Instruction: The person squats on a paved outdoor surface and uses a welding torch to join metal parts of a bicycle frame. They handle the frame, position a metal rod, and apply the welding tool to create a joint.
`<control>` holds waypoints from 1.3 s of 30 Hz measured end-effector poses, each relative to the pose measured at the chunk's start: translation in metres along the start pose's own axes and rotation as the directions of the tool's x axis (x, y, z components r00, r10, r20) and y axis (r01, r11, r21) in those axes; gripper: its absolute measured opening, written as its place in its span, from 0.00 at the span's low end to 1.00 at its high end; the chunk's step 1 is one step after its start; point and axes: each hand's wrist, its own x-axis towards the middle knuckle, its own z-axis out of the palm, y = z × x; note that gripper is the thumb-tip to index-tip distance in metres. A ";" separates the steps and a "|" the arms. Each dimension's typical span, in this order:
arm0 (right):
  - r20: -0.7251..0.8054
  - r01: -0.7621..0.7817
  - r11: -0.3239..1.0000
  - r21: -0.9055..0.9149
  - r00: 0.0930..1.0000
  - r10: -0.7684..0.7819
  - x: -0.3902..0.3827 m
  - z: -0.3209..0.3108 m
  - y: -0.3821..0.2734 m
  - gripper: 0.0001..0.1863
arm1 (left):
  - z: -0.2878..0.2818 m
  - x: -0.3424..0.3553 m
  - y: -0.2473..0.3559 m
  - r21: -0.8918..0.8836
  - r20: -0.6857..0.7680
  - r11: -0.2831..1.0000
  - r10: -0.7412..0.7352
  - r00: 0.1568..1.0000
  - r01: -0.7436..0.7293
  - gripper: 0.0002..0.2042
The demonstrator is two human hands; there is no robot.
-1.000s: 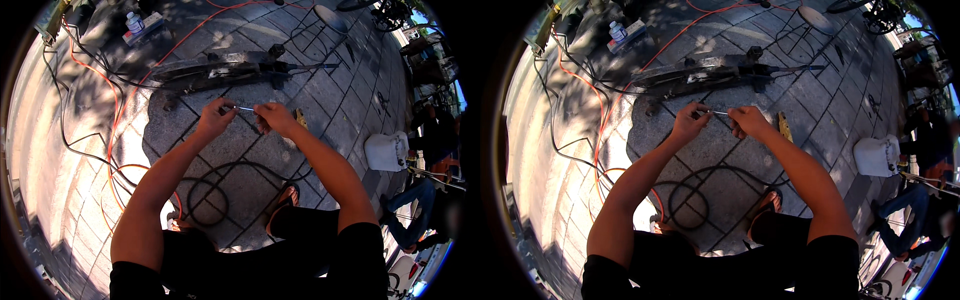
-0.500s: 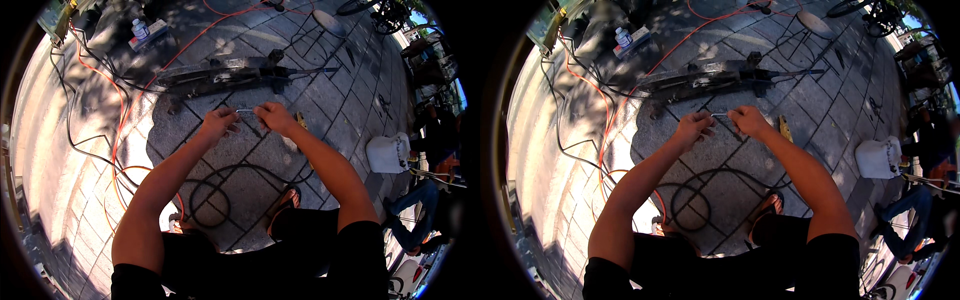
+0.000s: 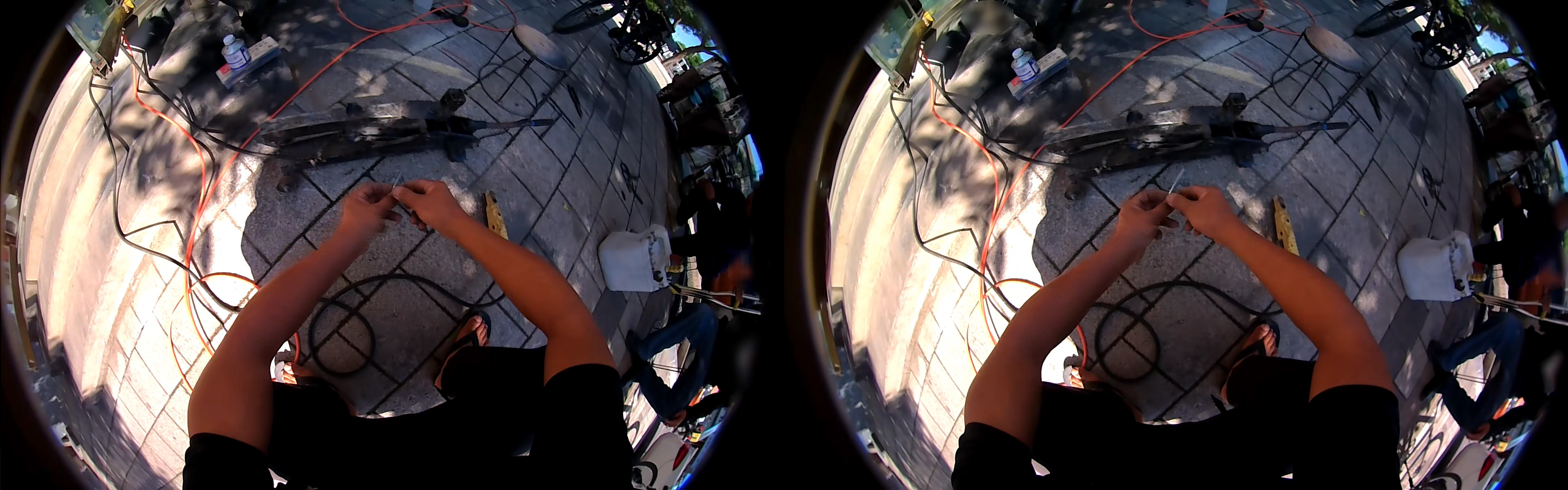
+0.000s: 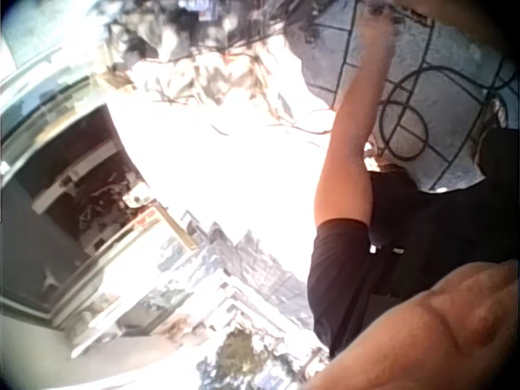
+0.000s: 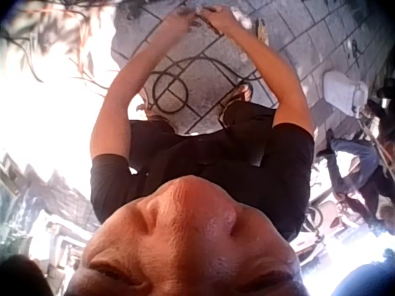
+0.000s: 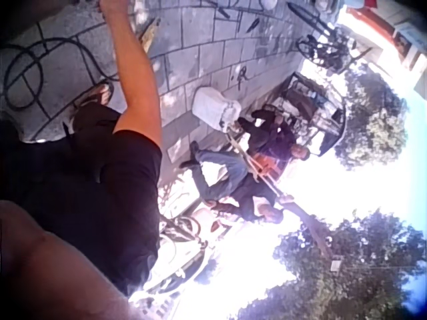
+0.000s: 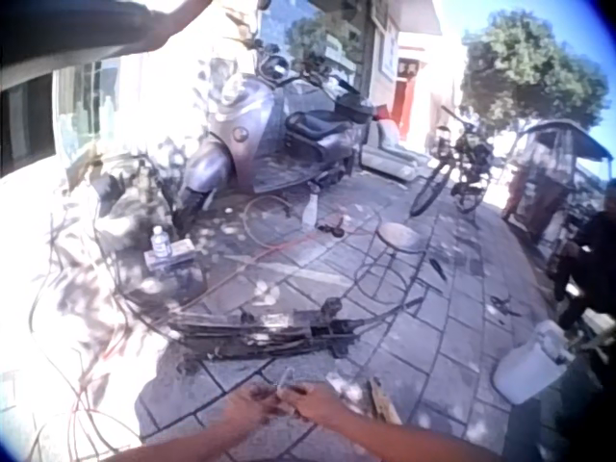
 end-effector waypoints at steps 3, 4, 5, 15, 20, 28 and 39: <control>-0.029 0.038 0.999 -0.028 0.999 -0.038 0.001 0.003 0.001 0.22 | 0.011 -0.009 -0.002 -0.087 -0.050 0.995 0.037 0.998 -0.042 0.16; -0.038 0.047 0.998 -0.036 0.998 -0.048 0.002 0.004 0.004 0.21 | 0.013 -0.009 -0.004 -0.078 -0.054 0.995 0.058 0.997 -0.063 0.17; -0.052 0.056 0.998 -0.027 0.997 -0.057 0.004 0.003 0.008 0.21 | 0.015 -0.009 -0.004 -0.070 -0.059 0.994 0.079 0.995 -0.083 0.17; -0.112 0.107 0.987 -0.119 0.986 -0.121 0.014 0.002 0.016 0.18 | 0.015 -0.011 -0.017 -0.032 -0.030 0.995 0.096 0.995 -0.097 0.20; -0.017 0.122 0.971 -0.207 0.992 -0.128 0.022 -0.010 0.016 0.17 | 0.004 -0.008 -0.018 -0.286 -0.067 0.956 -0.085 0.994 0.063 0.21; 0.006 -0.024 0.998 0.053 1.000 0.024 0.033 -0.003 0.013 0.14 | -0.028 0.009 -0.016 -0.234 -0.039 0.972 -0.041 0.998 0.031 0.19; -0.091 -0.145 0.988 -0.046 0.986 0.140 0.055 0.011 0.021 0.14 | -0.024 0.024 -0.013 -0.213 -0.155 0.976 0.010 0.988 -0.043 0.17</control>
